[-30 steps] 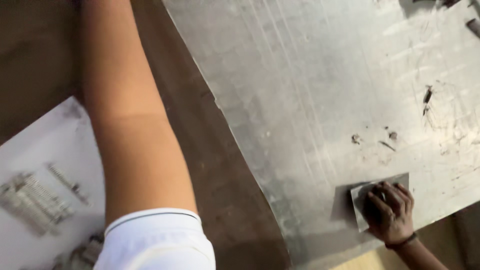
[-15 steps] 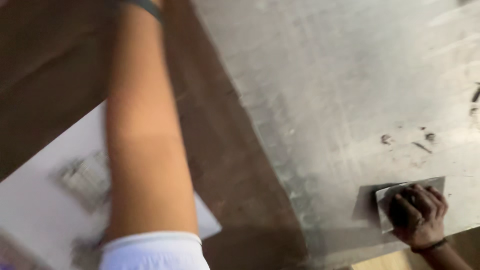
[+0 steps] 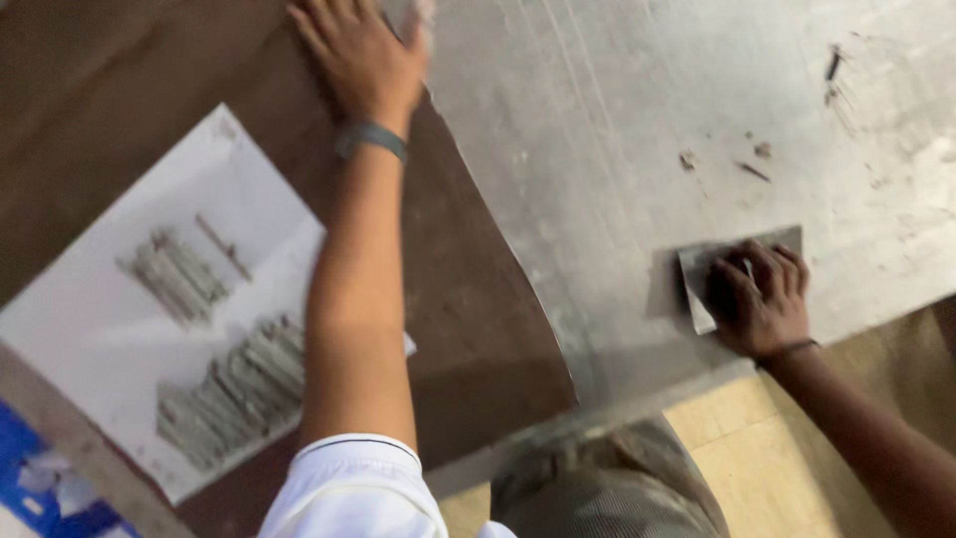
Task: The person sands small metal springs on a workbench using a sanding block. They repeatedly pick up springs, rub them against the block, and place them on a white sheet. The person also wipes the workbench surface with the sanding block between batches.
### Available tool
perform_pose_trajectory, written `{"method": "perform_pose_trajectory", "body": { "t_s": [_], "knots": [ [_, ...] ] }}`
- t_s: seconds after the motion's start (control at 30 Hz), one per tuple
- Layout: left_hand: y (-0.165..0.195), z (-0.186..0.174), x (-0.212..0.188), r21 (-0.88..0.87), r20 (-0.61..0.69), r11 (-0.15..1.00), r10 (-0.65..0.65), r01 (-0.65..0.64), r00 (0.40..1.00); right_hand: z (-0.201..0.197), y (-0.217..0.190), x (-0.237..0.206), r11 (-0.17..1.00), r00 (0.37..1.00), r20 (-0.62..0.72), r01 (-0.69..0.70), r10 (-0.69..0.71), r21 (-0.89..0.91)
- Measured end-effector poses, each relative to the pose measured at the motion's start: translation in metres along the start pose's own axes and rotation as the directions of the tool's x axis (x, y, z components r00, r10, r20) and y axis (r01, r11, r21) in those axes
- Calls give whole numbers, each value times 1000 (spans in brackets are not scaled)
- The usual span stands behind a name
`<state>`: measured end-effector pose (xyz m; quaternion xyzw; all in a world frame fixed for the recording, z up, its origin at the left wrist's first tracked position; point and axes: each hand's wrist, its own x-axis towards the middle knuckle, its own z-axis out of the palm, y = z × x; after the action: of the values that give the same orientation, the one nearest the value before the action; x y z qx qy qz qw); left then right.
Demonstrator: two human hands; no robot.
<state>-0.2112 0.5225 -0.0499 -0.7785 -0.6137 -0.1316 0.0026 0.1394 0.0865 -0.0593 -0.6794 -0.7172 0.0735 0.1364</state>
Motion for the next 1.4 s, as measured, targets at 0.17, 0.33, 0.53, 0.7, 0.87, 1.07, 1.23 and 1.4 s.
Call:
{"method": "perform_pose_trajectory", "body": {
  "t_s": [0.17, 0.33, 0.53, 0.7, 0.87, 1.07, 1.23, 1.4],
  "knots": [
    [67, -25, -189, -86, 17, 994, 68, -66, 998, -9, -5, -1, 999, 1000, 18, 2, -3, 45],
    [138, -83, -365, -185, 111, 982, 53, -32, 992, -12, -7, -4, 999, 1000, -11, 11, -10, 41],
    [173, -81, -473, -135, 131, 991, 28, -11, 991, -19, -11, -14, 992, 983, -162, 99, -85, 77],
    [167, -78, -468, -130, 112, 991, 10, 5, 994, -27, -16, -14, 988, 976, -205, 95, -69, 118],
    [146, -83, -413, -103, 160, 995, 35, -19, 987, -22, -13, -8, 991, 975, -211, 94, -72, 97],
    [113, -71, -334, -99, 99, 995, 34, -24, 995, -17, -11, -6, 997, 995, -82, 55, -50, 63],
    [102, -71, -288, -104, 109, 992, -55, 67, 993, -23, -23, -4, 997, 984, -164, 61, -68, -49],
    [89, -74, -311, -165, 39, 986, 7, 0, 999, -25, -55, -8, 979, 978, -204, -6, -37, -203]
  ]
}}
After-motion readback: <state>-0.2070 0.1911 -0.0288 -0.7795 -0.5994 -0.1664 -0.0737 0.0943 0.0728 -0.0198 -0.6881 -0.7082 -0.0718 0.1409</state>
